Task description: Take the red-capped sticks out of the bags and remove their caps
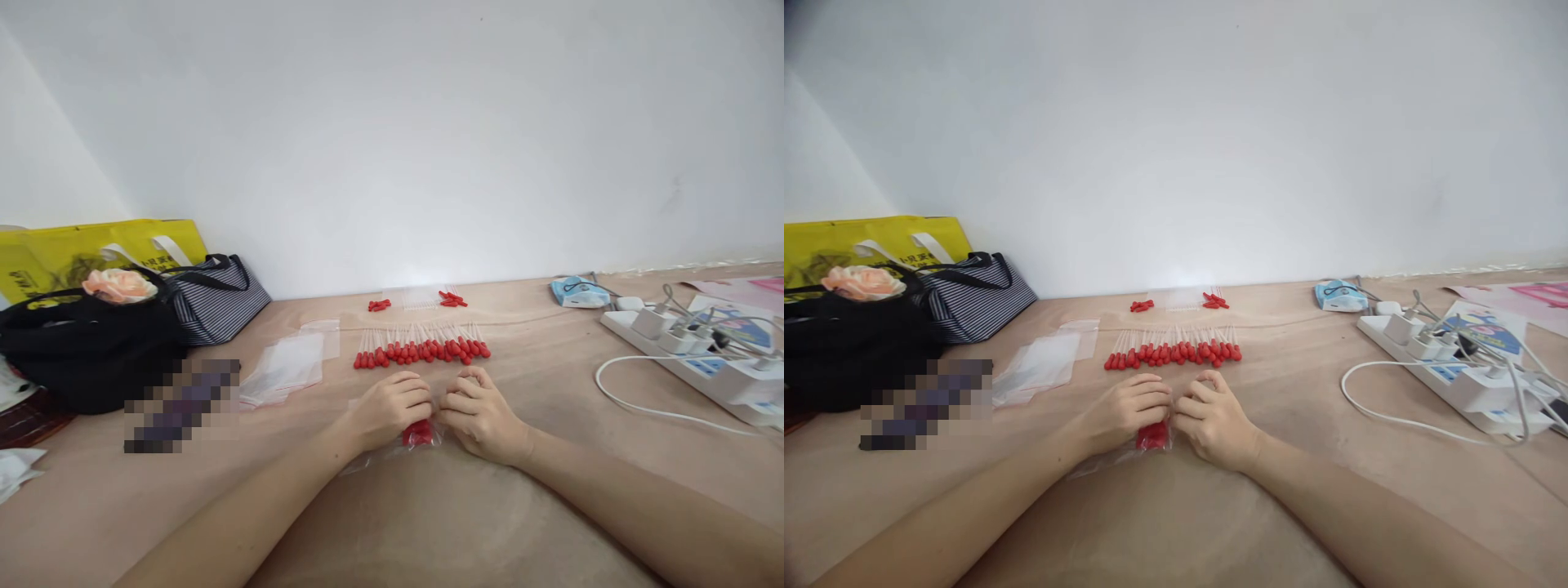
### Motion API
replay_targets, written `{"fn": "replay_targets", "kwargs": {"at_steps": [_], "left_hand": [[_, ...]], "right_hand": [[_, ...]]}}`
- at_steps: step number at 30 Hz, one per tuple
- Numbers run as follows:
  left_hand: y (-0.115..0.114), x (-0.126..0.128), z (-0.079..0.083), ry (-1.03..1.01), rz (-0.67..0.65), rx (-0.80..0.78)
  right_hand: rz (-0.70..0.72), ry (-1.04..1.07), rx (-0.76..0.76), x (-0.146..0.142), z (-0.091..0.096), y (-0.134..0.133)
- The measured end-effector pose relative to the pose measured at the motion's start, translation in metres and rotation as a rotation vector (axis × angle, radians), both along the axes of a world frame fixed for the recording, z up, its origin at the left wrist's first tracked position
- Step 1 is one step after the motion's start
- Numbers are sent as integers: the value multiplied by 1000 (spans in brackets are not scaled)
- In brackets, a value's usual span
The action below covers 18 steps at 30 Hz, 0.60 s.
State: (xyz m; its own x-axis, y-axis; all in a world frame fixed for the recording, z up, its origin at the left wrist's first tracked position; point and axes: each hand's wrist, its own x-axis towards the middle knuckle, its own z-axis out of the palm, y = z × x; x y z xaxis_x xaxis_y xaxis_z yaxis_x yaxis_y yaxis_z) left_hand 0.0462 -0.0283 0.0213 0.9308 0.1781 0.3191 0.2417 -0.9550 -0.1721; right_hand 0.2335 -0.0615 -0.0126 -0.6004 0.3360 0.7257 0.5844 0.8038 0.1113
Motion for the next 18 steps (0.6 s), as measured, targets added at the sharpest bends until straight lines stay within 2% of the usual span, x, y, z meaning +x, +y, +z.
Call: {"fn": "replay_targets", "kwargs": {"at_steps": [7, 12, 18], "left_hand": [[-4, 3, 2, 94, -65, -35], [-3, 1, 0, 101, -85, -139], [-5, -1, -2, 127, -96, -154]], "right_hand": [[47, -103, 103, -2, 4, 1], [43, -171, 148, -4, 6, 2], [90, -332, 99, -4, -5, 10]]}}
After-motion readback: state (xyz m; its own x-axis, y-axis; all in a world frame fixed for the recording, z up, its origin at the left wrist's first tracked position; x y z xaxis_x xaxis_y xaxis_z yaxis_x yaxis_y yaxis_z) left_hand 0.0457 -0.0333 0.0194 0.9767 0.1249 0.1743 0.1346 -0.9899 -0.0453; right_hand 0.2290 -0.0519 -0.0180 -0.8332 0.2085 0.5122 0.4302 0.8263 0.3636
